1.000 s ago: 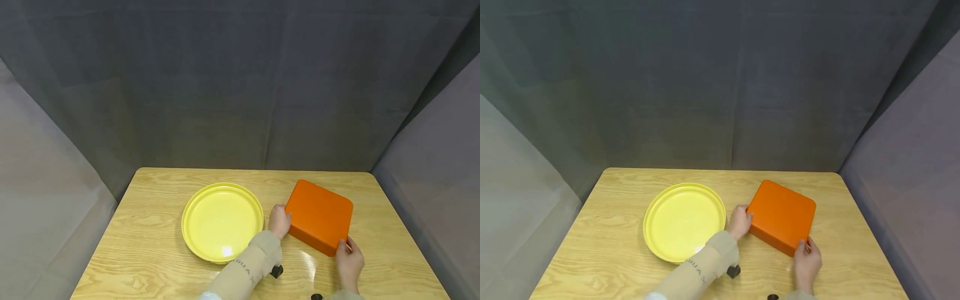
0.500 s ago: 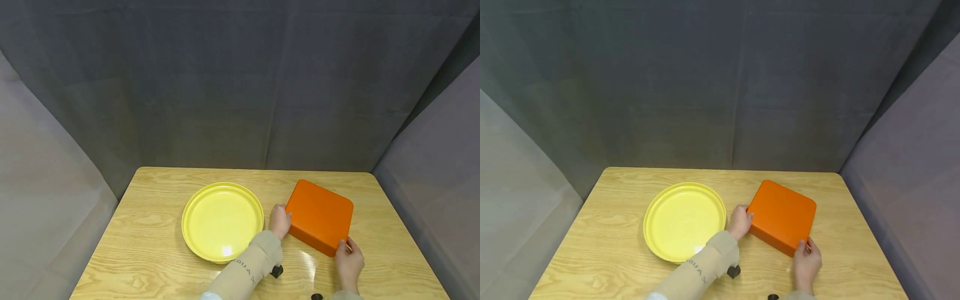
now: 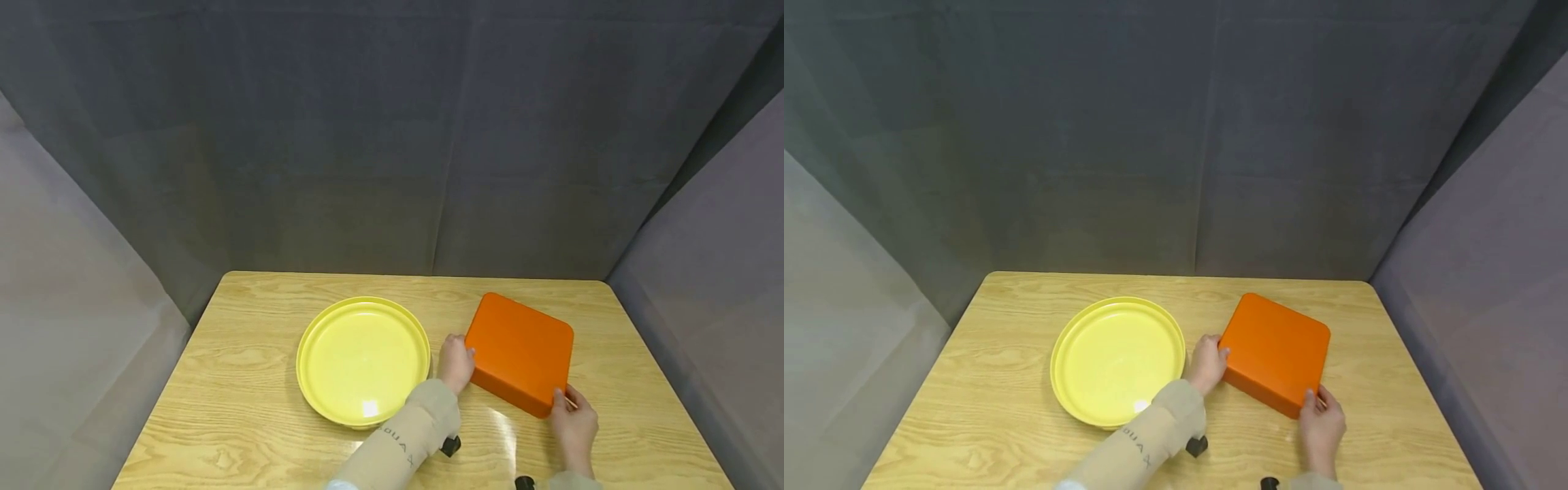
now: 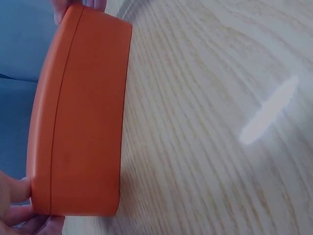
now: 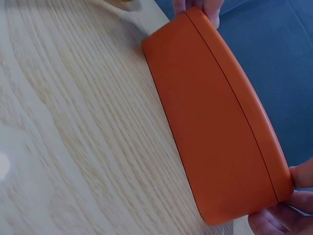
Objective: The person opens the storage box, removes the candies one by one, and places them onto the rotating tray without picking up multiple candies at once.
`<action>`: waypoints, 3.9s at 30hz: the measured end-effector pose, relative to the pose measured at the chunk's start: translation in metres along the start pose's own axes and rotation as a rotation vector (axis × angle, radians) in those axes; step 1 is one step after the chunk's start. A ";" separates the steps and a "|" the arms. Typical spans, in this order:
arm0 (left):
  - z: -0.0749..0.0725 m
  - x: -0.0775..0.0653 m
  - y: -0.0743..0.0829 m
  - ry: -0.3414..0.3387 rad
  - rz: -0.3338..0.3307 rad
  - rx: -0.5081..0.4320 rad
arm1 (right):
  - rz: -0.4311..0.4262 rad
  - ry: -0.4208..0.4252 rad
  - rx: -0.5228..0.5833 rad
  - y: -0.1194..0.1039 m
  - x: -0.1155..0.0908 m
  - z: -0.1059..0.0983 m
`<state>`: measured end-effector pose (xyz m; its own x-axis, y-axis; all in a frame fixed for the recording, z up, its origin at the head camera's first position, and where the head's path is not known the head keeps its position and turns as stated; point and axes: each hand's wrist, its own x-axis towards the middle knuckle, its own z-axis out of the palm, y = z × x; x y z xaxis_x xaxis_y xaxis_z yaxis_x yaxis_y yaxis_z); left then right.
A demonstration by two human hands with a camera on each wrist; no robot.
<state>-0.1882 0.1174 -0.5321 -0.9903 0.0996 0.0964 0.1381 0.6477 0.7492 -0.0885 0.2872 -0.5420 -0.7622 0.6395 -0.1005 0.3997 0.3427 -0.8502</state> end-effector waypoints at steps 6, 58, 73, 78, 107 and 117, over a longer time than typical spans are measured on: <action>0.003 -0.005 -0.004 0.033 0.005 0.001 | -0.011 -0.058 -0.005 0.001 0.005 -0.005; -0.017 -0.057 -0.017 0.050 -0.040 -0.127 | -0.085 -0.345 -0.141 -0.009 0.031 -0.015; -0.024 -0.068 -0.022 0.078 -0.031 -0.128 | -0.106 -0.381 -0.176 -0.012 0.023 -0.016; -0.023 -0.069 -0.024 0.084 -0.036 -0.126 | -0.112 -0.381 -0.174 -0.012 0.022 -0.015; -0.038 -0.020 -0.006 -0.119 -0.114 -0.069 | -0.146 -0.555 -0.234 -0.039 0.056 -0.015; -0.041 0.016 -0.003 -0.101 -0.125 -0.003 | -0.173 -0.594 -0.274 -0.058 0.083 -0.003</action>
<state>-0.2054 0.0855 -0.5059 -0.9936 0.0935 -0.0637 0.0136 0.6576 0.7532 -0.1730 0.3224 -0.4994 -0.9461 0.0999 -0.3080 0.3016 0.6182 -0.7259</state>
